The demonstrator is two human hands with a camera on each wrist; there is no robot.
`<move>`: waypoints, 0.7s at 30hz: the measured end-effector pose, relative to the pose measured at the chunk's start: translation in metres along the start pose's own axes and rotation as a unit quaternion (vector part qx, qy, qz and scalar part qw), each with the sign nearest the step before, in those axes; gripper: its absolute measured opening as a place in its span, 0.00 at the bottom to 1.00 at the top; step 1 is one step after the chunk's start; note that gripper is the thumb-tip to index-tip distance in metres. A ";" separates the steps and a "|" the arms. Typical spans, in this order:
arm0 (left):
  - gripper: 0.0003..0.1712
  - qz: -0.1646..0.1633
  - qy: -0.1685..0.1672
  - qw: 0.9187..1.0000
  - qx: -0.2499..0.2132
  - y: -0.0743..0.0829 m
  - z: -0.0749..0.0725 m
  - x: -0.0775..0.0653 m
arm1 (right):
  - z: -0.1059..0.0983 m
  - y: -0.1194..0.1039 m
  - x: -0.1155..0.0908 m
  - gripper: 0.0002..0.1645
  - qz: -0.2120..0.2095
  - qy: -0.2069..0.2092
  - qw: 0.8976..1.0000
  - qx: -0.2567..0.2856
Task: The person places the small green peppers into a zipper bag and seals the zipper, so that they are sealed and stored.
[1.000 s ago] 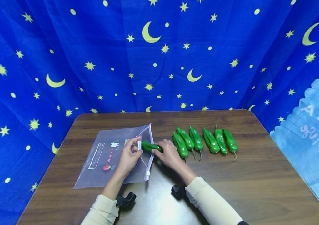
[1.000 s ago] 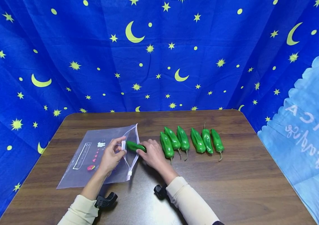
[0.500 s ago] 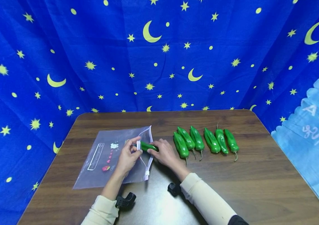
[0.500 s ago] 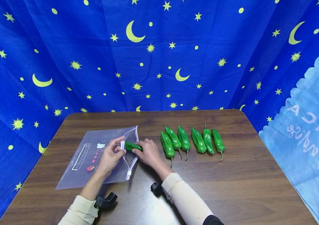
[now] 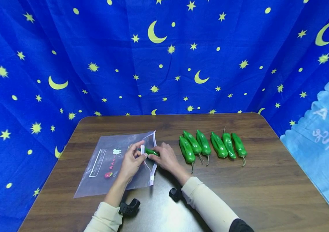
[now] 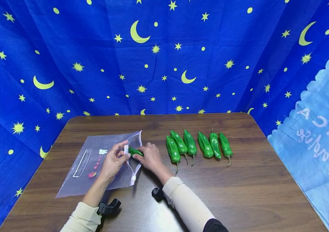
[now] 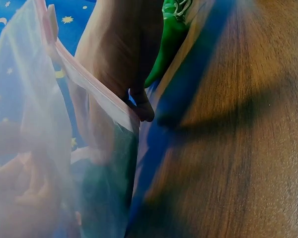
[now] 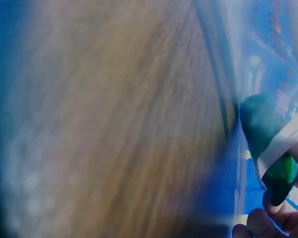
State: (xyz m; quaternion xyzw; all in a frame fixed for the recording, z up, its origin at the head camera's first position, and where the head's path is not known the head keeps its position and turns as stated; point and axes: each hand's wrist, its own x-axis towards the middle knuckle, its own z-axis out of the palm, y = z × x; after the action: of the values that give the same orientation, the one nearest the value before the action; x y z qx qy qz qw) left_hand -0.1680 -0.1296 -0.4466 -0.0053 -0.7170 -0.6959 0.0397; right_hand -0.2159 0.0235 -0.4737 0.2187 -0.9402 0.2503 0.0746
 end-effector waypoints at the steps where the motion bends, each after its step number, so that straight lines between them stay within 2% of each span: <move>1: 0.32 0.002 -0.001 1.000 -0.003 0.000 0.000 0.000 | 0.001 -0.001 0.000 0.20 -0.002 0.002 1.000 -0.006; 6: 0.32 0.010 -0.003 1.000 -0.010 0.000 0.001 0.000 | 0.004 -0.002 0.002 0.21 -0.011 0.009 1.000 -0.023; 10: 0.32 0.004 -0.002 1.000 -0.009 -0.003 0.003 0.002 | 0.001 0.002 -0.003 0.20 -0.018 0.036 0.999 0.002; 13: 0.32 -0.003 0.000 1.000 -0.002 -0.005 0.002 0.003 | -0.006 0.005 -0.009 0.20 -0.023 0.062 0.997 0.032; 21: 0.32 0.000 0.010 1.000 0.002 -0.008 0.001 0.006 | -0.034 0.019 -0.028 0.20 -0.015 0.093 0.993 0.070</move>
State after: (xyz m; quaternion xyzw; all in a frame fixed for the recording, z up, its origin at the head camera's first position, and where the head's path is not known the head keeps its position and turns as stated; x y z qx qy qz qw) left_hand -0.1742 -0.1295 -0.4538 0.0015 -0.7178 -0.6947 0.0468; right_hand -0.1982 0.0659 -0.4600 0.2133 -0.9057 0.3340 0.1503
